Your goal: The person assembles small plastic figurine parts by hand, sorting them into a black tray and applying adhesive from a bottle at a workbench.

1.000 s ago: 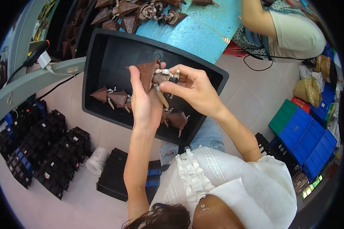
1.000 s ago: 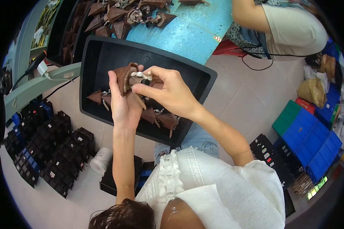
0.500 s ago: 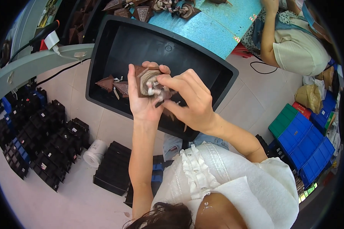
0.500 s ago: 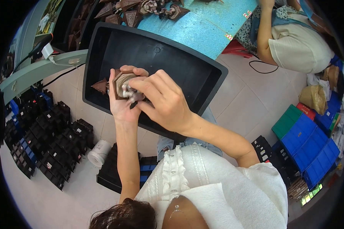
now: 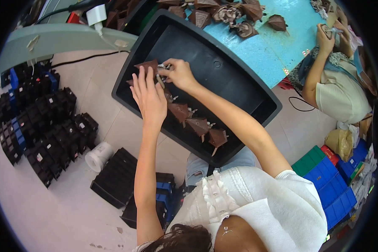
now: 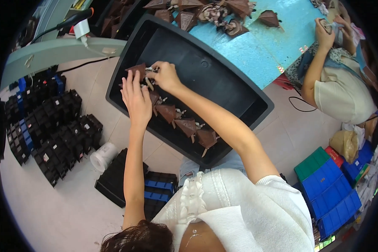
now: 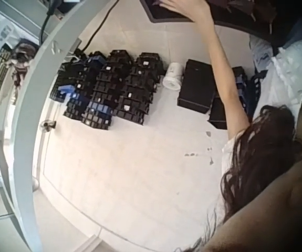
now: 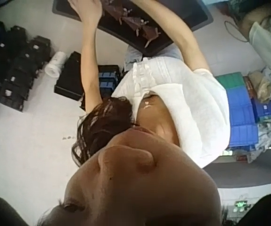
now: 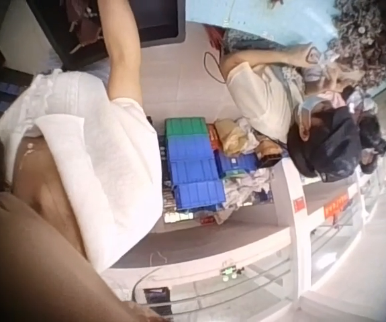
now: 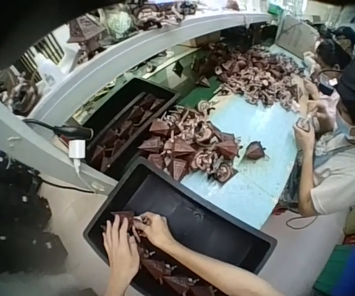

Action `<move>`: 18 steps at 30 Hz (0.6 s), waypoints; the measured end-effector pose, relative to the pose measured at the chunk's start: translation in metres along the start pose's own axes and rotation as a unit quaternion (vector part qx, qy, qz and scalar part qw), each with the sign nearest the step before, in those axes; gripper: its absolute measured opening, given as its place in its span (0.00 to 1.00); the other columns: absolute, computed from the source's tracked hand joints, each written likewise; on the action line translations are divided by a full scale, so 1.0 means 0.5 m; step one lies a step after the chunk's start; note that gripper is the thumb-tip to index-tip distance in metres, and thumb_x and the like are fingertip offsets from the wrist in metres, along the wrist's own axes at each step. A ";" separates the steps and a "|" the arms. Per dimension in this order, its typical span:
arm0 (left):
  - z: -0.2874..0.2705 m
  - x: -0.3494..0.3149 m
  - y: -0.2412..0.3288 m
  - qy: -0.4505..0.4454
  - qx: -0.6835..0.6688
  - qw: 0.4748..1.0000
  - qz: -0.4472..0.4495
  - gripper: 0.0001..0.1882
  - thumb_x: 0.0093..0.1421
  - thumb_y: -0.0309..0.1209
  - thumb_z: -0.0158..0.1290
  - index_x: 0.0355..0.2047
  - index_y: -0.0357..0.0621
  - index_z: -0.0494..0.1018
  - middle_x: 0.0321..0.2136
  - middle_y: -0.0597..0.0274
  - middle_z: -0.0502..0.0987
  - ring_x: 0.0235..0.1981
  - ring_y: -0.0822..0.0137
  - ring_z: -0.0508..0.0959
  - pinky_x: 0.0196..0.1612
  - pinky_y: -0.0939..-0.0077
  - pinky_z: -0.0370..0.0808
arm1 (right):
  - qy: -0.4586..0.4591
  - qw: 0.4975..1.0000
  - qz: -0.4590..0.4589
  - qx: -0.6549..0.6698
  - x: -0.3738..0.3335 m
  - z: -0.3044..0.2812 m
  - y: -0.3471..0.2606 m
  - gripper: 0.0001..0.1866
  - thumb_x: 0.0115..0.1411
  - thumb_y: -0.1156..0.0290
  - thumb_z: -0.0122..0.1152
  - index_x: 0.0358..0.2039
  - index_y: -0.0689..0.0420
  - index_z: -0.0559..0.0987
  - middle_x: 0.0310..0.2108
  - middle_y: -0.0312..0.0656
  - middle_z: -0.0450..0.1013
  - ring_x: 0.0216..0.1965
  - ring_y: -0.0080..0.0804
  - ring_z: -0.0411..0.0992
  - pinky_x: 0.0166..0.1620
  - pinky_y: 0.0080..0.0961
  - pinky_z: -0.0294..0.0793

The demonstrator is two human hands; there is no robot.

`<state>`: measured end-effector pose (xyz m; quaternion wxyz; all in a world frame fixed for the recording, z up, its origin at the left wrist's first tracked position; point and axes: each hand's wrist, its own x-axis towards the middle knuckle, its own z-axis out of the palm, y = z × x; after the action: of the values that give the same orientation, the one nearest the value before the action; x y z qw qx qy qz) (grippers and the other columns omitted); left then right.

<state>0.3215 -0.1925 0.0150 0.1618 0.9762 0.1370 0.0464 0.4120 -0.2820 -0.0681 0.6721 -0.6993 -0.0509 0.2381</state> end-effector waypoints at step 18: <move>0.015 0.128 0.276 0.015 -0.331 0.939 0.096 0.21 0.58 0.28 0.55 0.52 0.37 0.68 0.56 0.48 0.67 0.58 0.51 0.66 0.60 0.61 0.62 | 0.148 0.893 -0.253 -0.342 -0.049 -0.481 -0.117 0.15 0.47 0.78 0.62 0.38 0.57 0.76 0.34 0.46 0.71 0.33 0.45 0.74 0.35 0.35 0.75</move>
<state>0.4184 -0.3021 0.0564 0.4679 0.8754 0.0218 0.1195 0.5015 -0.5064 -0.0092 0.4290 -0.8764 -0.2041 -0.0789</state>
